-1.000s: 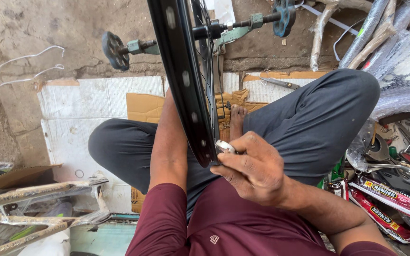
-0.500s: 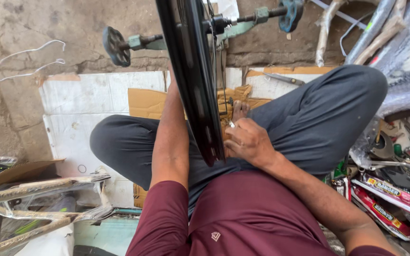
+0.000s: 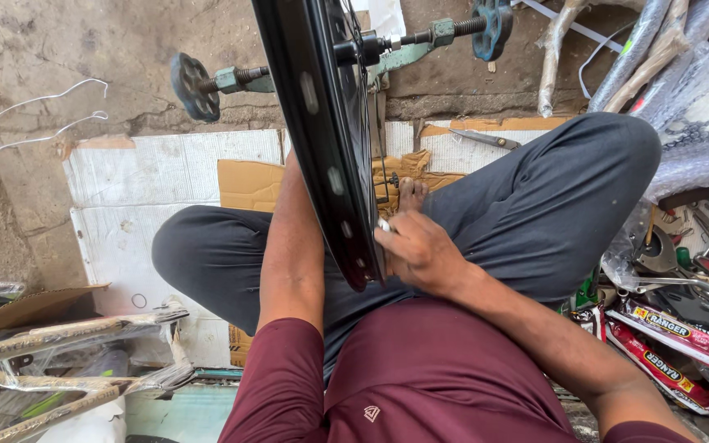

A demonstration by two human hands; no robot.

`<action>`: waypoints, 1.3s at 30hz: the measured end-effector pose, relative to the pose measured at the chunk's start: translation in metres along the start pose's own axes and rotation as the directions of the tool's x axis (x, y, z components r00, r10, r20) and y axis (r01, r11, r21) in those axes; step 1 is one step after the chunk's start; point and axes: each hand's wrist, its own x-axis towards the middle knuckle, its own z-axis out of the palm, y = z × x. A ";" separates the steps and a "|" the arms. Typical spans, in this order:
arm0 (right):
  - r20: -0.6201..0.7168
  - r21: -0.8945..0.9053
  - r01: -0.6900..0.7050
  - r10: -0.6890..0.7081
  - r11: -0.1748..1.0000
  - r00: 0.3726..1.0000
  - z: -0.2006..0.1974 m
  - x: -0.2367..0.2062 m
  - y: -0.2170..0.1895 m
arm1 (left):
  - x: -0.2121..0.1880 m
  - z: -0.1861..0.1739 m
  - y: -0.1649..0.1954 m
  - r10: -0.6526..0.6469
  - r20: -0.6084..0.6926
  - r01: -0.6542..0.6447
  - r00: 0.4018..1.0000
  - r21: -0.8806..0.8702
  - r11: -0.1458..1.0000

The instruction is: The person sits on the floor and works on a bicycle wheel, adjusting the spokes and hub using a small tool and by hand.

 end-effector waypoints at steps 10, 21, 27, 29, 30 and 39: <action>-0.224 0.221 0.088 -0.037 0.971 0.974 -0.058 0.011 -0.052 | -0.008 0.009 0.009 0.003 0.005 -0.003 1.000 0.009 1.000; -0.171 0.298 0.058 -0.007 0.953 0.985 -0.053 0.012 -0.062 | -0.027 0.014 0.014 -0.005 -0.012 0.005 1.000 0.013 1.000; 0.030 0.121 -0.058 0.055 0.991 0.998 -0.003 -0.007 -0.007 | -0.025 0.015 0.018 0.000 -0.014 0.000 1.000 0.024 1.000; 0.020 0.043 -0.074 0.073 0.996 0.997 0.022 -0.012 0.019 | -0.027 0.015 0.018 -0.004 -0.015 0.004 1.000 0.020 1.000; 0.012 0.006 -0.073 0.073 0.997 0.997 0.034 -0.014 0.033 | -0.028 0.014 0.019 0.001 -0.015 0.000 1.000 0.021 1.000; -0.029 -0.110 -0.083 0.081 0.990 0.996 0.073 -0.032 0.071 | -0.034 0.013 0.019 0.007 -0.026 -0.006 1.000 0.033 0.999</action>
